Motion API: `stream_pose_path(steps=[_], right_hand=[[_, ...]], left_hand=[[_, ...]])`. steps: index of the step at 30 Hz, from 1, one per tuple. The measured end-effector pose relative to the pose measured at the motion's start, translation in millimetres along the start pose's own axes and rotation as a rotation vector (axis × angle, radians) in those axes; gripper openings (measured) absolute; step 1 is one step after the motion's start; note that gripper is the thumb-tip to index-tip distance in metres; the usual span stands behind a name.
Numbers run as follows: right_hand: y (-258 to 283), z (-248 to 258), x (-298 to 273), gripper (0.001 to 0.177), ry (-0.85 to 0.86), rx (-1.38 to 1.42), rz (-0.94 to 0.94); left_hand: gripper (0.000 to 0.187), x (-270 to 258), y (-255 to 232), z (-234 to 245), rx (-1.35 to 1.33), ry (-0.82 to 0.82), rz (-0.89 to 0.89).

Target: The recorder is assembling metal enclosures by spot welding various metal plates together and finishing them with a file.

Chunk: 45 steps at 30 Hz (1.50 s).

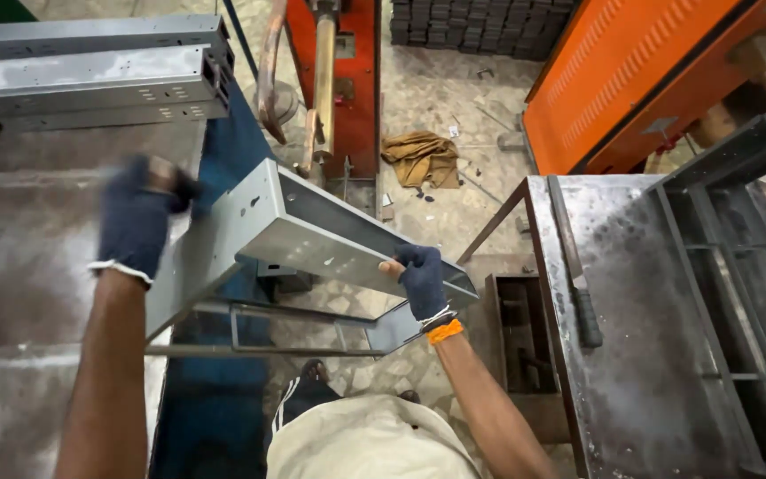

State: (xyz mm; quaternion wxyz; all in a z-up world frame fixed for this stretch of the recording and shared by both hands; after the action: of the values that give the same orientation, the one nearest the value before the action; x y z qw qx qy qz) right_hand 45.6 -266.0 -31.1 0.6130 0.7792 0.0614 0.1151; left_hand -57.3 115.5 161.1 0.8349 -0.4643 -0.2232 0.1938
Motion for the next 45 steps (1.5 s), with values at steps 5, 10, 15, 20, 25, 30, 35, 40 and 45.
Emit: stream_pose_path(steps=[5,10,15,20,25,30,35,40,45], right_hand=[[-48,2,12,0.027,0.135,-0.09,-0.041],[-66,-19,5,0.039,0.335,-0.237,-0.069],[-64,-57,-10,0.064,0.305,0.012,0.2],[-76,-76,8,0.066,0.155,-0.118,0.054],[-7,-118,25,0.065,0.095,-0.044,0.149],[31,-139,27,0.059,0.136,-0.056,0.118],[5,-143,34,0.072,0.08,-0.052,0.024],[39,-156,58,0.109,0.189,-0.343,0.181],[13,-155,96,0.125,0.23,-0.241,0.095]], left_hand=[[0.04,-9,45,-41,0.187,0.199,-0.003],[0.042,-29,50,-64,0.287,0.139,0.039],[0.049,-31,84,-107,0.136,0.138,0.143],[0.044,-7,106,-104,-0.038,0.175,0.246],[0.045,20,111,-85,-0.11,0.198,0.216],[0.037,21,61,-67,-0.23,0.244,0.25],[0.038,26,48,-62,-0.137,0.192,0.176],[0.04,44,58,-75,-0.139,0.119,0.088],[0.037,61,57,-77,-0.178,0.134,0.244]])
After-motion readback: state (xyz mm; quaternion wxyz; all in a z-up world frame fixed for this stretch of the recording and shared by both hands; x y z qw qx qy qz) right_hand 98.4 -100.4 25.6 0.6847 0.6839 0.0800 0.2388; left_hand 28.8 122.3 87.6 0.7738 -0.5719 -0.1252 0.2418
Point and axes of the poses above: each hand's wrist, its own x-axis towards the middle knuckle, its own z-axis out of the back of the hand, y = z × x, the point moved 6 cm from there along x, towards the middle knuckle, and after that the axes turned 7 degrees about x, right-handed, at the moved point
